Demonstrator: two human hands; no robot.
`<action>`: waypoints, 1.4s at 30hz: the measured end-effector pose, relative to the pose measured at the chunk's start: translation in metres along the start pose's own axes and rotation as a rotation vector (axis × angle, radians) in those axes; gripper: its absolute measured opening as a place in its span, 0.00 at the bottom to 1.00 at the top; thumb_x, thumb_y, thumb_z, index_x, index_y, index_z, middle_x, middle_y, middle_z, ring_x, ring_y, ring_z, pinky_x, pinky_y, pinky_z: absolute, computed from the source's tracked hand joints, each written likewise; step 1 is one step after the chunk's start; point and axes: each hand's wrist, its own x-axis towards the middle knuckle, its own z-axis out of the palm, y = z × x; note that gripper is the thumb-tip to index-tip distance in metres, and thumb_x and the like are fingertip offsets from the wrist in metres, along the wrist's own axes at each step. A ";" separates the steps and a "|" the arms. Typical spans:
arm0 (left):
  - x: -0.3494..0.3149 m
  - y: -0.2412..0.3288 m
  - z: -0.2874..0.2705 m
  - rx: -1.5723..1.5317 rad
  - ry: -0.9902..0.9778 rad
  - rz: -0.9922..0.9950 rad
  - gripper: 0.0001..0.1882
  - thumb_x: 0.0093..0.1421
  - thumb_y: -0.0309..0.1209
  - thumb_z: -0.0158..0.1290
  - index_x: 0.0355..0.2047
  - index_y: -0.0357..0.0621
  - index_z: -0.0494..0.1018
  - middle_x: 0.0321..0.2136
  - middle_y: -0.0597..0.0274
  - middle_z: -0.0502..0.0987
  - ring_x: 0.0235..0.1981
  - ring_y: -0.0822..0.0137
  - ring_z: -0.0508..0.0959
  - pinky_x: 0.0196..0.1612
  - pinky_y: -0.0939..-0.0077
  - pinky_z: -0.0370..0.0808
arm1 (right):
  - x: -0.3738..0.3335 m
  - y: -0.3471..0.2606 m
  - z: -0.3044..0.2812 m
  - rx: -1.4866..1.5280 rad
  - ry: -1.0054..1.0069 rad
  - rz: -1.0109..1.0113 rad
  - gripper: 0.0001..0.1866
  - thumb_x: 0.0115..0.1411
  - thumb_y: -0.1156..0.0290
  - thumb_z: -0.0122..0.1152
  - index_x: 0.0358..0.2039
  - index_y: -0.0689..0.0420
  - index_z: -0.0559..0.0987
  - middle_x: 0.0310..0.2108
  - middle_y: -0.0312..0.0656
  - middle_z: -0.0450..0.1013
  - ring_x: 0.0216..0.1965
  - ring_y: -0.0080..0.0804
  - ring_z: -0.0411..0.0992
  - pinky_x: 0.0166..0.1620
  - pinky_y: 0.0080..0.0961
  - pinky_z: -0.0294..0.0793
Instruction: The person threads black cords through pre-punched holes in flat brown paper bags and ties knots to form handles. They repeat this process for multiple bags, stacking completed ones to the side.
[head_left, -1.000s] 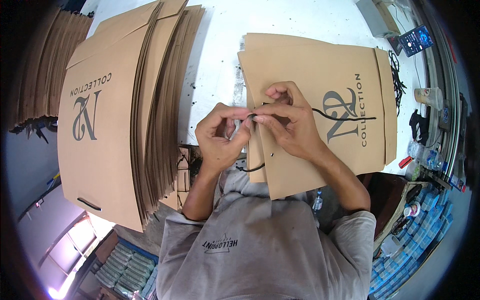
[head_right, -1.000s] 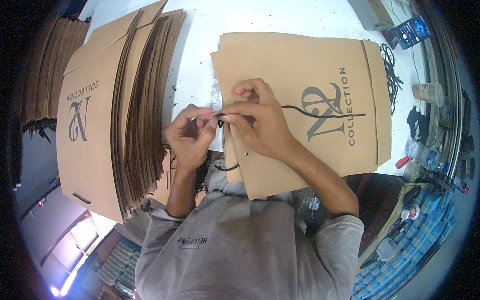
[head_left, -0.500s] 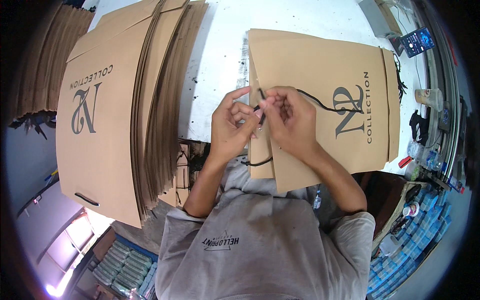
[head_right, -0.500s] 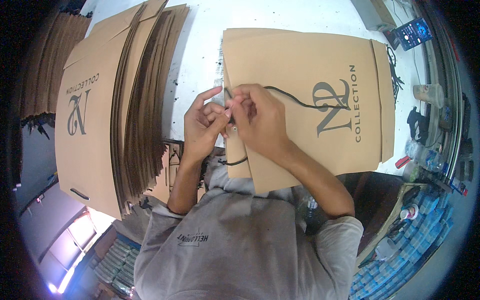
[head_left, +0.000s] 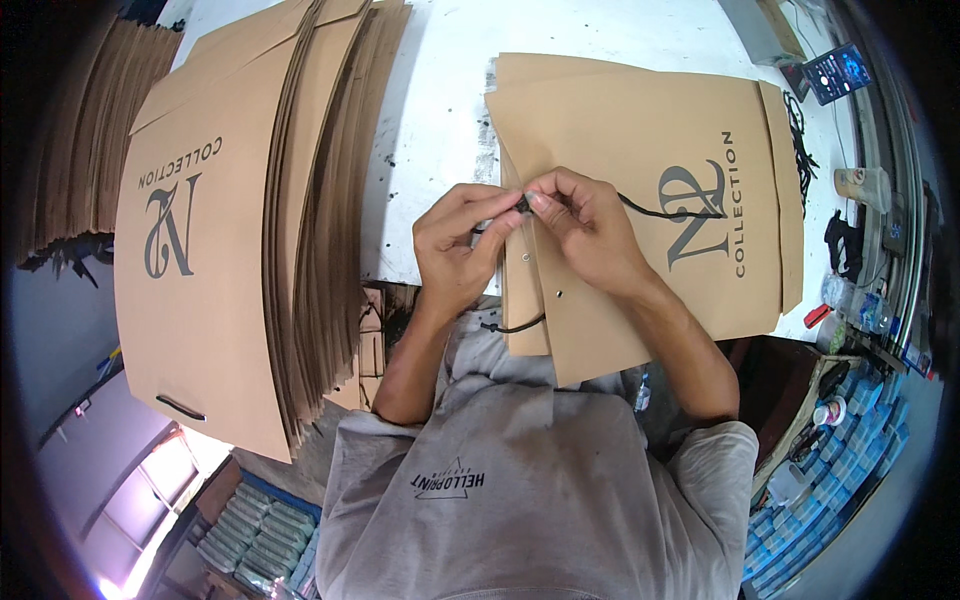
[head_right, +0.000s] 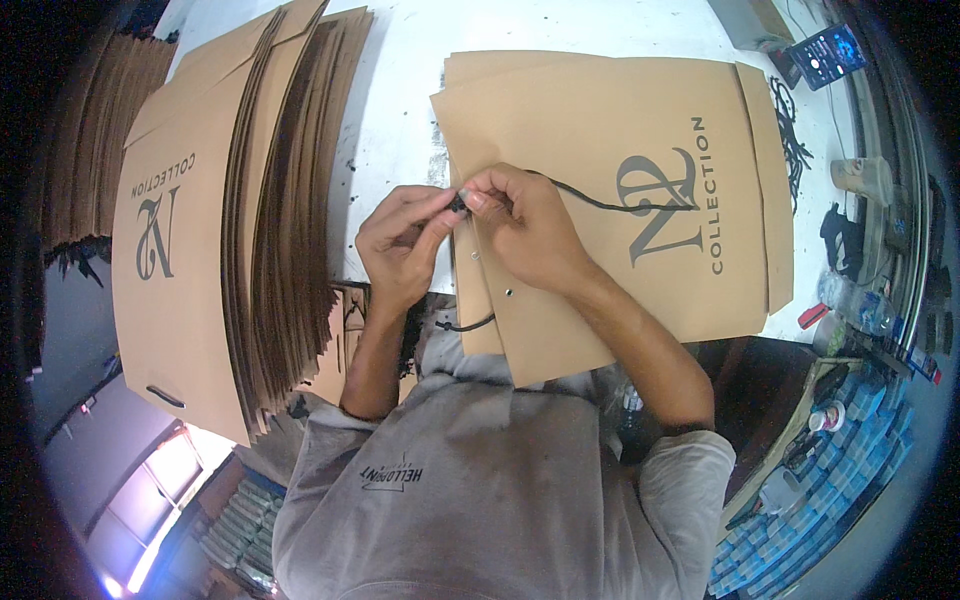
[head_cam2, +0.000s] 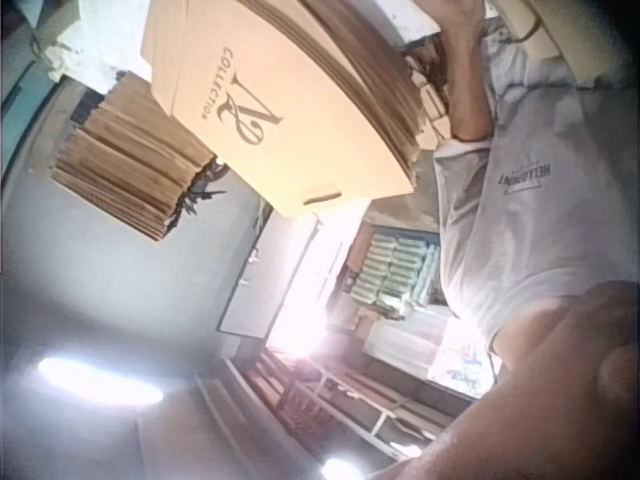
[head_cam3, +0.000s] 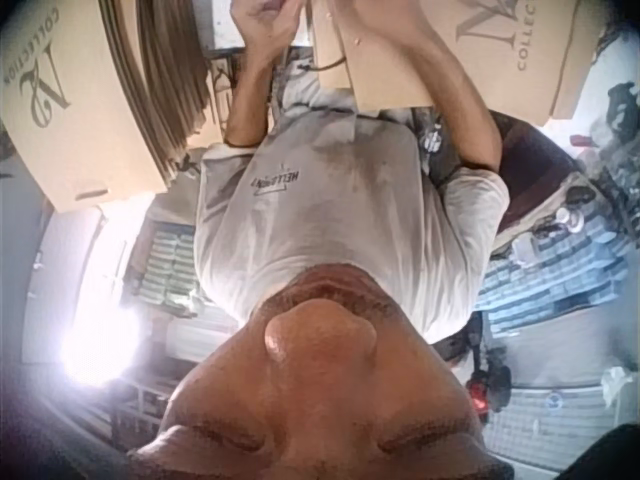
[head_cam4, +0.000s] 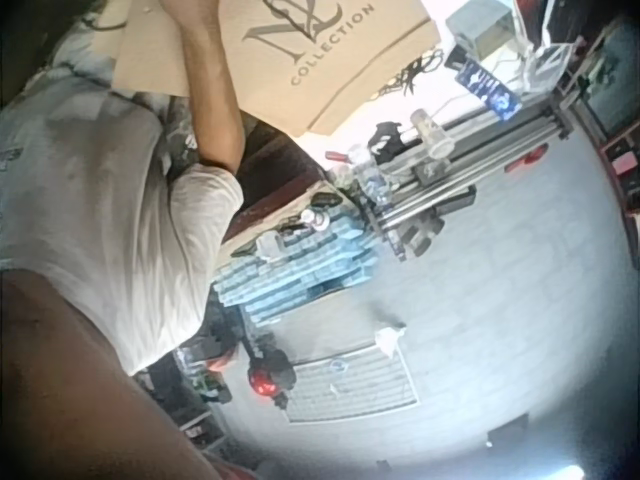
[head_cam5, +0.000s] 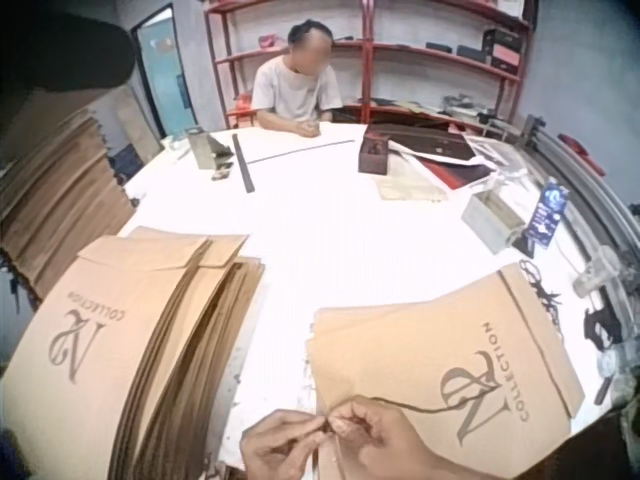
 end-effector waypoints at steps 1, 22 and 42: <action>-0.002 -0.002 0.004 0.035 -0.021 0.072 0.15 0.62 0.14 0.59 0.49 0.32 0.79 0.42 0.53 0.82 0.43 0.67 0.82 0.48 0.75 0.80 | -0.001 0.002 -0.001 -0.021 0.000 -0.017 0.05 0.68 0.79 0.57 0.40 0.65 0.81 0.33 0.39 0.77 0.31 0.23 0.71 0.38 0.25 0.71; -0.028 0.008 -0.028 0.325 0.372 -0.287 0.21 0.64 0.26 0.63 0.56 0.37 0.74 0.34 0.66 0.78 0.31 0.80 0.73 0.32 0.85 0.70 | -0.046 -0.033 -0.105 -1.129 0.232 -0.240 0.15 0.55 0.75 0.69 0.43 0.61 0.79 0.39 0.51 0.75 0.42 0.54 0.75 0.47 0.44 0.75; -0.029 0.032 0.010 -0.377 -0.262 -0.605 0.32 0.64 0.14 0.53 0.67 0.38 0.59 0.43 0.58 0.78 0.30 0.79 0.76 0.31 0.86 0.73 | -0.087 0.015 -0.025 -0.230 0.179 -0.295 0.05 0.60 0.81 0.66 0.37 0.63 0.80 0.34 0.44 0.78 0.34 0.29 0.77 0.37 0.23 0.74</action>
